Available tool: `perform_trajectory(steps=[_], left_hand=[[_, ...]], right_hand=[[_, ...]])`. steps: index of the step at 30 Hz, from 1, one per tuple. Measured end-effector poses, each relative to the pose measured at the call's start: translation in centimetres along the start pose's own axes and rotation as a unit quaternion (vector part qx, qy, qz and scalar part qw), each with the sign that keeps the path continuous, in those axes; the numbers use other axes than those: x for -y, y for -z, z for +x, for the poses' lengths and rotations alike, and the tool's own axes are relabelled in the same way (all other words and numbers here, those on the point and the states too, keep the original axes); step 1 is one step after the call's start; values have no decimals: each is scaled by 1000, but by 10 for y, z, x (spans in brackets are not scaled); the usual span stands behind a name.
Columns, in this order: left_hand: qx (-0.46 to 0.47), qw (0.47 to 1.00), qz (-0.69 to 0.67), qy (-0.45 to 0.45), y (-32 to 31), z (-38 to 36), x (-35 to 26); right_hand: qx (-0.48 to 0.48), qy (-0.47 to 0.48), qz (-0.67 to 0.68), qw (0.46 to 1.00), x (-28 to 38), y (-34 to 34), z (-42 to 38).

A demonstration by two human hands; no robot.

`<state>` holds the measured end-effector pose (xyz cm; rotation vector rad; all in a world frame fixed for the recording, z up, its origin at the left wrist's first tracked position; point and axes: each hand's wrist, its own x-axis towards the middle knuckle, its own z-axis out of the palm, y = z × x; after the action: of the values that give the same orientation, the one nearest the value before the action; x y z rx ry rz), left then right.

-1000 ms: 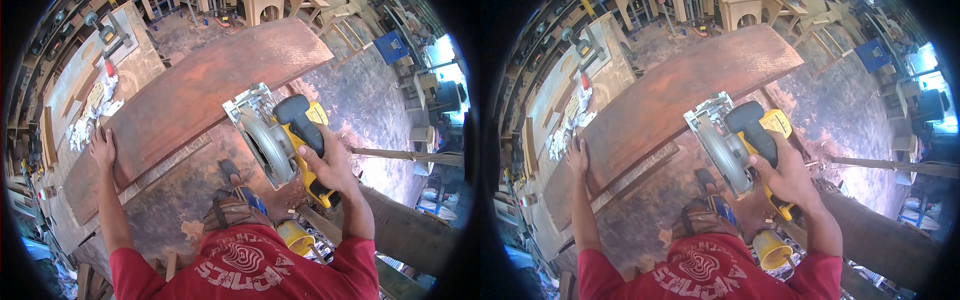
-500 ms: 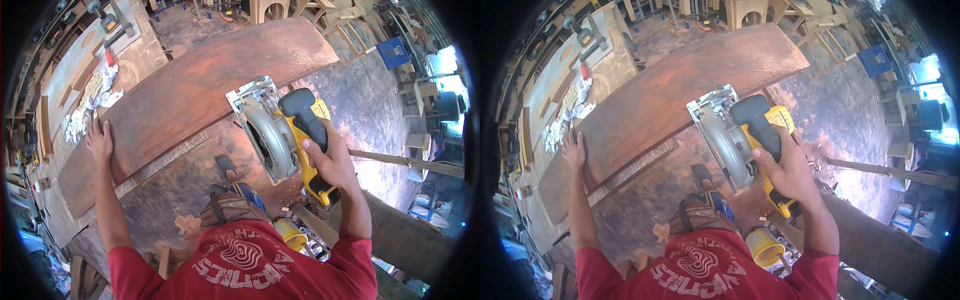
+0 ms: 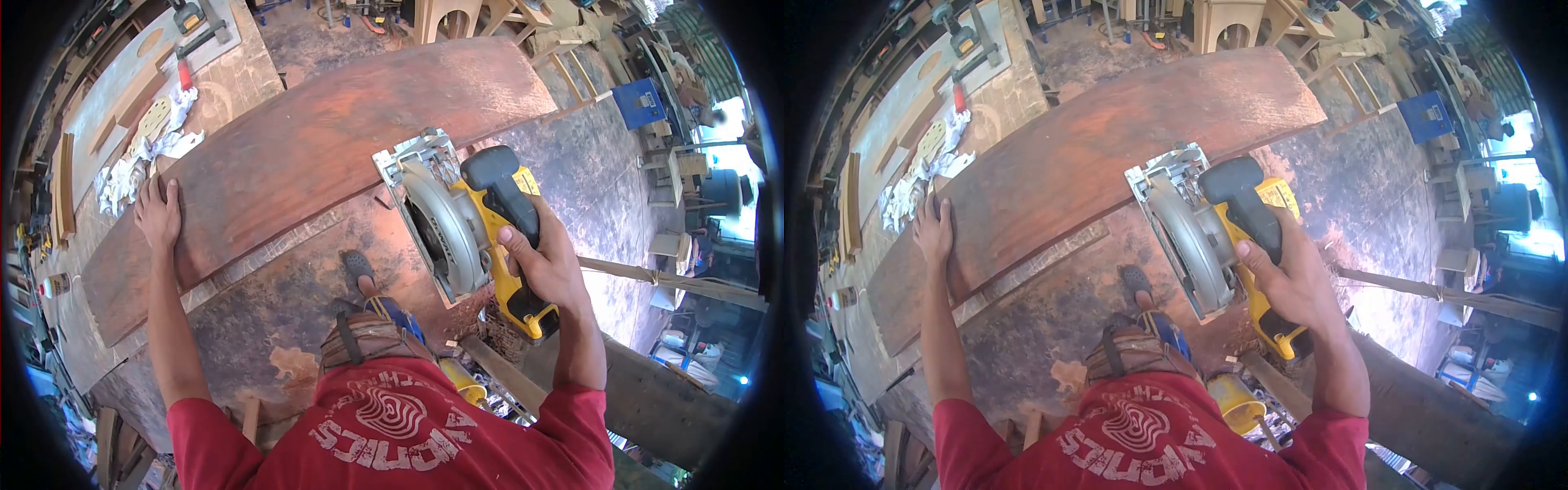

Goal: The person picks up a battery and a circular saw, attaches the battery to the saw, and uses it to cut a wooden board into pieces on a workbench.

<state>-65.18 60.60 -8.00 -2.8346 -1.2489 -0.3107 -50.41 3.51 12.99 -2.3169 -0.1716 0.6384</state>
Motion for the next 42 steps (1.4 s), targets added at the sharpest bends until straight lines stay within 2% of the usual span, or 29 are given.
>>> perform_trajectory(steps=[5, 8, 28, 42], left_hand=[[10, 1000, -4, 9, 2, 0, -2], [0, 1000, -4, 9, -1, 2, -1], [11, 999, 21, 24, -17, 12, 12], [15, 1000, 14, 19, -21, 13, 14]], right_hand=[[-8, -8, 0, 1000, 7, -2, 2], [-44, 27, 4, 999, -1, -7, 8], [66, 24, 0, 998, 43, 29, 55], [23, 37, -37, 998, 28, 16, 49]])
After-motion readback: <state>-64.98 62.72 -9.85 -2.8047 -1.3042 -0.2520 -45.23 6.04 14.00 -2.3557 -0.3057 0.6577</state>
